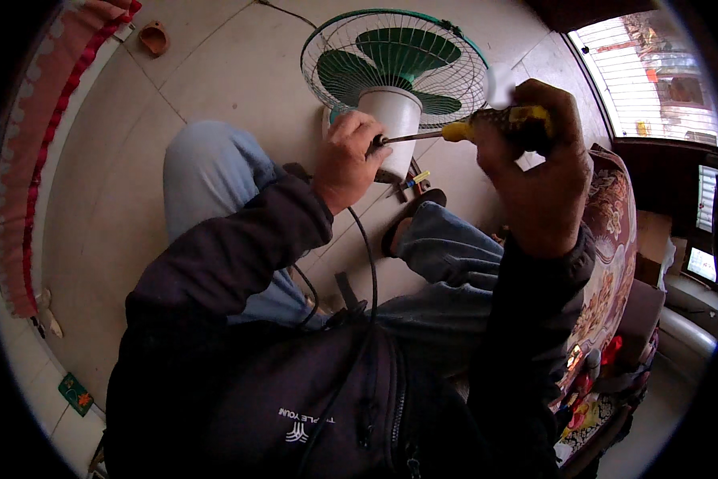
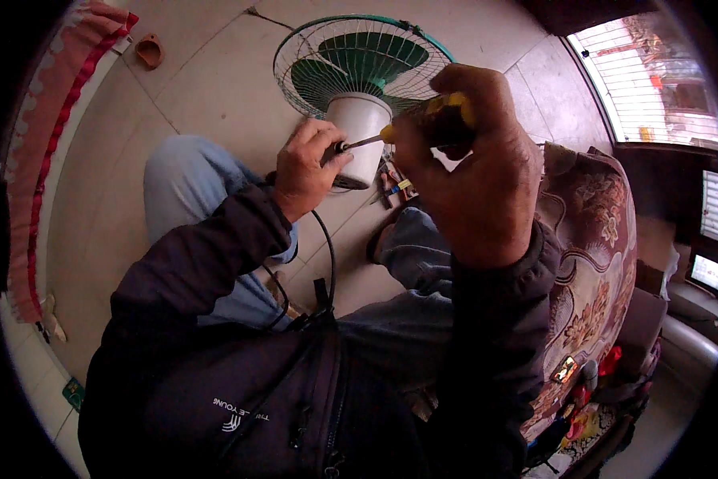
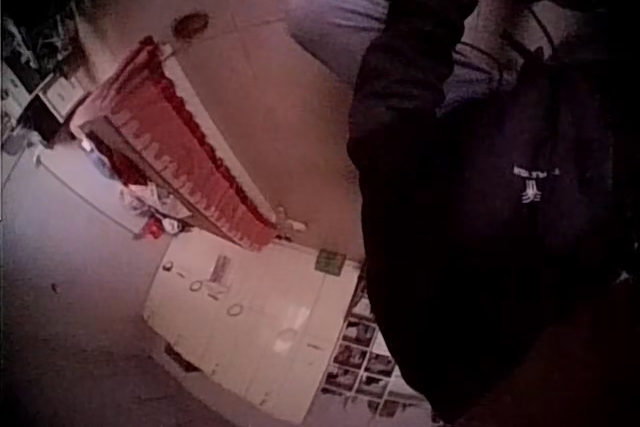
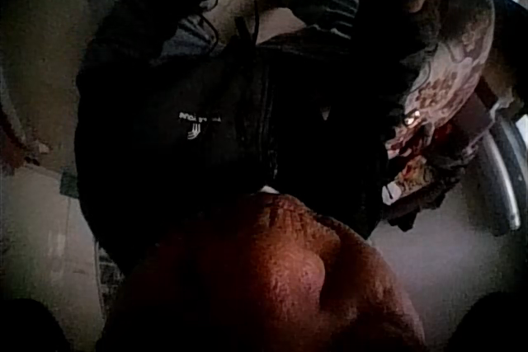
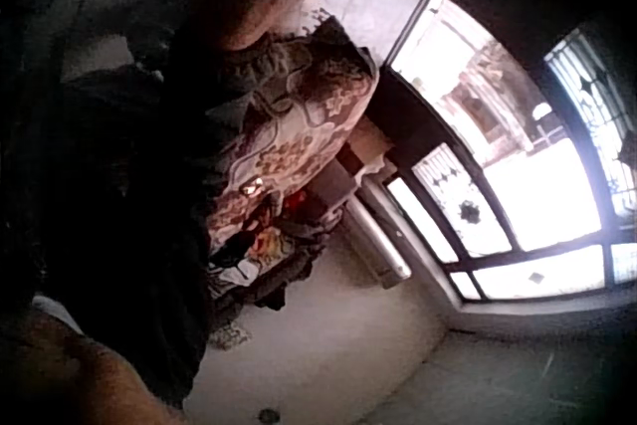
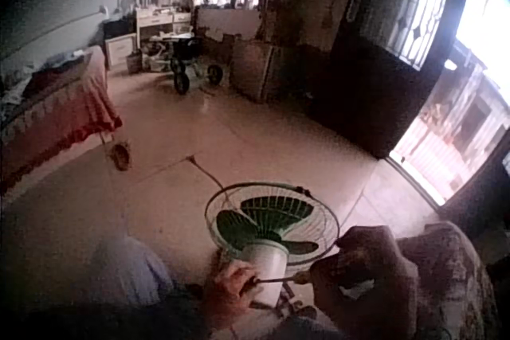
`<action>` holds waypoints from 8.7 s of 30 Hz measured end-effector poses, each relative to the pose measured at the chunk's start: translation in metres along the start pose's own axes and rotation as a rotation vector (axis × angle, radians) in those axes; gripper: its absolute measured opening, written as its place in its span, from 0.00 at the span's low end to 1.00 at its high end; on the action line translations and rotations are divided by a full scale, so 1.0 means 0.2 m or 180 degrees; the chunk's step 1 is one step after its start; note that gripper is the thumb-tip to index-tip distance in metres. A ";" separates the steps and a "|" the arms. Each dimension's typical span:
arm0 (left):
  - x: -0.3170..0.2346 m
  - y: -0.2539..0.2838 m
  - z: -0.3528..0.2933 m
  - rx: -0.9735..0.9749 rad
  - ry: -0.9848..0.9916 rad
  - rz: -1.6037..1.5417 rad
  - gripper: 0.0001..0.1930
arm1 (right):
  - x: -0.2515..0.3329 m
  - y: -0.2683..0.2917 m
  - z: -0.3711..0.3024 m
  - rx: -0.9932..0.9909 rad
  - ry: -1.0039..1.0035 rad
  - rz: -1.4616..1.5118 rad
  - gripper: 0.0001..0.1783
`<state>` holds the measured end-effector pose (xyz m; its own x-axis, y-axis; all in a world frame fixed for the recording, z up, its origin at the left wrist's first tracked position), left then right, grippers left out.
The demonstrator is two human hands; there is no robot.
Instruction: The person sits on the floor and uses a yellow screwdriver to unscrew and remove the rear cap of a white pedestal fan. They then use a blue screwdriver to continue working on the fan's rear assembly.
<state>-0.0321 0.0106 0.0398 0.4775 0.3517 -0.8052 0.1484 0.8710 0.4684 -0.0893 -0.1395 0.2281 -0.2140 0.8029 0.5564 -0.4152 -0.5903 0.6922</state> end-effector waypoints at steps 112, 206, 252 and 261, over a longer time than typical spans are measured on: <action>0.05 -0.01 -0.01 0.0114 -0.0143 -0.0189 0.11 | 0.05 -0.06 0.01 -0.0020 0.0770 -0.0052 0.24; 0.03 -0.01 -0.01 0.0155 -0.0227 -0.0066 0.10 | 0.03 -0.04 0.03 -0.0142 -0.0178 0.0350 0.21; 0.03 0.00 -0.01 0.0134 -0.0239 -0.0127 0.09 | 0.05 -0.03 0.01 0.0023 -0.0503 0.0093 0.22; 0.04 0.00 -0.02 0.0181 -0.0182 -0.0112 0.10 | 0.04 -0.04 0.01 0.0136 0.0138 0.0200 0.24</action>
<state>-0.0314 0.0139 0.0313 0.5196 0.2997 -0.8001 0.2141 0.8609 0.4615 -0.0864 -0.1291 0.2282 -0.2769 0.7664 0.5796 -0.3619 -0.6420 0.6759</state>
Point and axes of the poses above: each hand's wrist, its own z-axis towards the middle knuckle, its own y-axis out of the back of the hand, x = y × z, the point moved 2 cm from there along z, towards the middle knuckle, and after that the axes turned 5 degrees about y, right-handed, at the moved point
